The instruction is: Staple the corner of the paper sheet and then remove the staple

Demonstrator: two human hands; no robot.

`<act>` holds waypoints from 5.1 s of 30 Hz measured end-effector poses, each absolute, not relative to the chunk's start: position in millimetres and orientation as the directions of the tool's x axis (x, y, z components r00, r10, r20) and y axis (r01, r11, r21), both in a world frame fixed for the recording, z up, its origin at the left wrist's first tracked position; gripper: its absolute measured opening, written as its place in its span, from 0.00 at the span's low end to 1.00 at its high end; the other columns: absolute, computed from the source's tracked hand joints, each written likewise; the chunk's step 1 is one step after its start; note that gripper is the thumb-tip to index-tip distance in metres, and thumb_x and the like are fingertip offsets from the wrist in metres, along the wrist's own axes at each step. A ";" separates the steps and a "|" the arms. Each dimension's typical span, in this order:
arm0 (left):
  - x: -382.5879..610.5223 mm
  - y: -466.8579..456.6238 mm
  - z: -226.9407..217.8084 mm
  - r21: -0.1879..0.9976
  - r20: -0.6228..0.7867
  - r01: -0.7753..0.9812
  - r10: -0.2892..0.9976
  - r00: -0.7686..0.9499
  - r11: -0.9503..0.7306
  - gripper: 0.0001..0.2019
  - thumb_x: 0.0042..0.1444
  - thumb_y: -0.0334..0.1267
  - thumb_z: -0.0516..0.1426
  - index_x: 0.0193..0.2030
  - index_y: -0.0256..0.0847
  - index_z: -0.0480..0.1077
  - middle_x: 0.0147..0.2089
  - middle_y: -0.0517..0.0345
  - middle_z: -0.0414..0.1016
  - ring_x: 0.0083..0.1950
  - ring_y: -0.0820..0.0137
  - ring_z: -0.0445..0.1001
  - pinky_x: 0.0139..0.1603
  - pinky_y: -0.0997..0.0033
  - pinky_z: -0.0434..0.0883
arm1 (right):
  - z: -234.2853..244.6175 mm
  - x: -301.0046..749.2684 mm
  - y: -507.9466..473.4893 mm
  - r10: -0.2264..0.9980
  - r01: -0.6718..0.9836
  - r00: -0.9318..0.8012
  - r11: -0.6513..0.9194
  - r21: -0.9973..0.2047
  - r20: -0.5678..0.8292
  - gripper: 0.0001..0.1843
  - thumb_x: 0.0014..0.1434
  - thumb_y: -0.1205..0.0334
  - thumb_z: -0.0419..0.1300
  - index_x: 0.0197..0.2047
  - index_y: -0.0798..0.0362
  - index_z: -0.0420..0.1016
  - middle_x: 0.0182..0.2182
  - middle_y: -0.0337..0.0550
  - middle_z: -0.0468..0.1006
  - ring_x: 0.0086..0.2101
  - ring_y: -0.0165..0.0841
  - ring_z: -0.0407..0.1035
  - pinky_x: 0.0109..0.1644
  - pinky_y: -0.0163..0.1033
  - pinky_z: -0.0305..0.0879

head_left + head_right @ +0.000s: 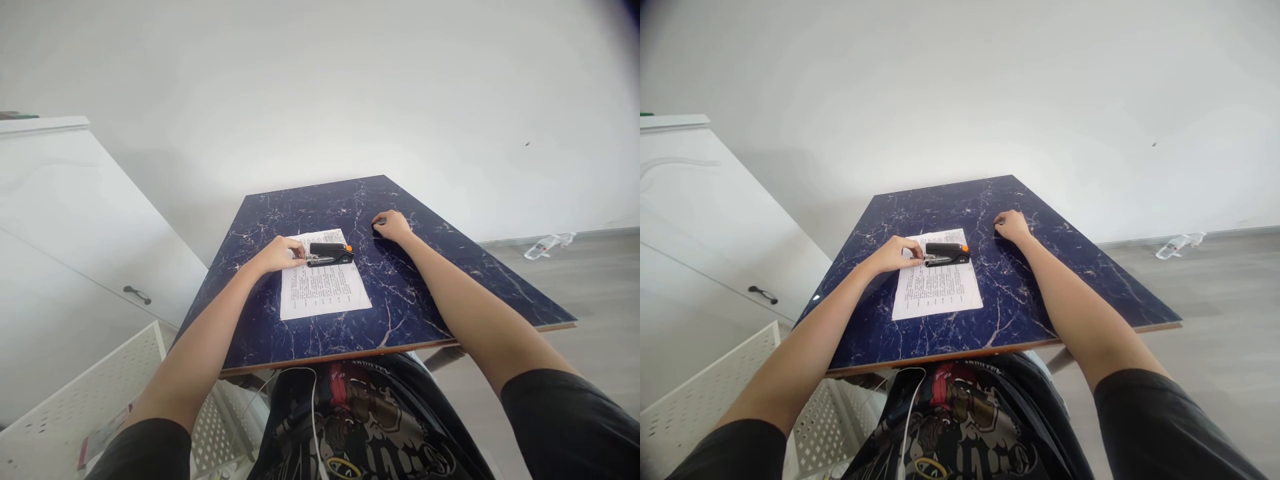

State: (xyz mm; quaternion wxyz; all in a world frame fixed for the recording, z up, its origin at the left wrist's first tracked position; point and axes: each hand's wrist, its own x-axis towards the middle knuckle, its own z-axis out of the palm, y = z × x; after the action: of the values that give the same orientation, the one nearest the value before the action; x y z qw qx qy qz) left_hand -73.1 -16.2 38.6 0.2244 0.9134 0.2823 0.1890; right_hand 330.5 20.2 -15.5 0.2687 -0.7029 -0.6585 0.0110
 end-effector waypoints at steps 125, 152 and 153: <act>-70.0 21.2 -13.9 0.561 0.411 0.713 0.889 0.201 -0.420 0.04 0.62 0.35 0.56 0.37 0.45 0.63 0.29 0.61 0.72 0.32 0.65 0.71 0.39 0.65 0.67 | 26.6 187.8 -61.9 0.763 0.694 -0.575 0.647 -0.316 0.297 0.22 0.67 0.55 0.62 0.62 0.46 0.71 0.49 0.50 0.82 0.44 0.44 0.75 0.41 0.44 0.66; -68.4 9.8 6.9 0.597 0.585 0.570 0.792 0.173 -0.565 0.16 0.66 0.32 0.49 0.40 0.41 0.79 0.41 0.54 0.82 0.39 0.64 0.76 0.49 0.63 0.70 | 33.6 282.4 -28.5 0.865 0.763 -0.413 0.500 -0.410 0.285 0.18 0.59 0.58 0.65 0.53 0.49 0.79 0.42 0.46 0.83 0.40 0.41 0.76 0.44 0.44 0.69; -68.7 9.8 6.6 0.594 0.592 0.569 0.788 0.170 -0.569 0.16 0.66 0.32 0.49 0.40 0.41 0.79 0.41 0.54 0.82 0.39 0.64 0.75 0.49 0.64 0.70 | 35.1 279.9 -30.6 0.851 0.740 -0.442 0.525 -0.421 0.285 0.19 0.59 0.58 0.66 0.53 0.49 0.79 0.42 0.45 0.83 0.40 0.41 0.76 0.44 0.44 0.69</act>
State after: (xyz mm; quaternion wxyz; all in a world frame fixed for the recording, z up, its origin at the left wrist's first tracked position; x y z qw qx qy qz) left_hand -68.7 9.8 6.6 0.1185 0.7558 0.4487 0.4620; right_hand 279.9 -30.6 35.1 0.2356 -0.4730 -0.8408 0.1177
